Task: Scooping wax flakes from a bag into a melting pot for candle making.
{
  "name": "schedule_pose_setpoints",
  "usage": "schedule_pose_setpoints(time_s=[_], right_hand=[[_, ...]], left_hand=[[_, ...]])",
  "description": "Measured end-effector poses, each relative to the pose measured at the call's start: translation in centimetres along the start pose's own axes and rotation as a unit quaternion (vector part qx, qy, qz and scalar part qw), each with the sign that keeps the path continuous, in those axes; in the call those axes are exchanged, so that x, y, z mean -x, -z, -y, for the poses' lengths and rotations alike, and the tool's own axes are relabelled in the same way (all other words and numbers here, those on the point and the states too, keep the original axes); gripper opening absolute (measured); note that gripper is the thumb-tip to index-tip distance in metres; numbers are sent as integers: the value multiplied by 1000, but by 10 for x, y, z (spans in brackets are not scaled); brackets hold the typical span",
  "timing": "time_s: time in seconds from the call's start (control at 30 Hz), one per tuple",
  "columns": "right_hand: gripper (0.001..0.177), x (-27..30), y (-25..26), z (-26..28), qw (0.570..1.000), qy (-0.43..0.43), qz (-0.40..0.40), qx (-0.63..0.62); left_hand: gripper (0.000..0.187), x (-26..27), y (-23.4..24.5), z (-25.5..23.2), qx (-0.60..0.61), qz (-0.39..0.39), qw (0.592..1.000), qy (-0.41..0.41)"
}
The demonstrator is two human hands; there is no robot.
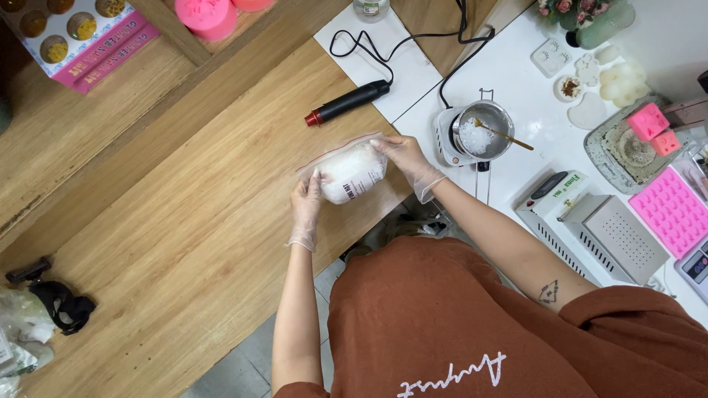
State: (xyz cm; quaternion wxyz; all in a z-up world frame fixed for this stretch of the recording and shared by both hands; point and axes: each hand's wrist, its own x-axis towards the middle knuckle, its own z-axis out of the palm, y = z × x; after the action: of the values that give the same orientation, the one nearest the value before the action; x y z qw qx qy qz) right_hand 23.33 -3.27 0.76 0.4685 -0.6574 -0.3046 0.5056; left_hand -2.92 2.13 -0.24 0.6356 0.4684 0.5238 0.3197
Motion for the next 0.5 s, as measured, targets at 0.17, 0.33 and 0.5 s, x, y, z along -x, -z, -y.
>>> schedule_pose_setpoints(time_s=[0.17,0.33,0.5], right_hand=[[28,1,11,19,997,72,-27,14],[21,-6,22,19,995,93,-11,24],[20,-5,18,28,993,115,-2,16]], left_hand=[[34,-7,2,17,-47,-14,999,-12],[31,6,-4,-8,-6,-15,1000,16],[32,-3,-1,10,-5,-10,1000,0]])
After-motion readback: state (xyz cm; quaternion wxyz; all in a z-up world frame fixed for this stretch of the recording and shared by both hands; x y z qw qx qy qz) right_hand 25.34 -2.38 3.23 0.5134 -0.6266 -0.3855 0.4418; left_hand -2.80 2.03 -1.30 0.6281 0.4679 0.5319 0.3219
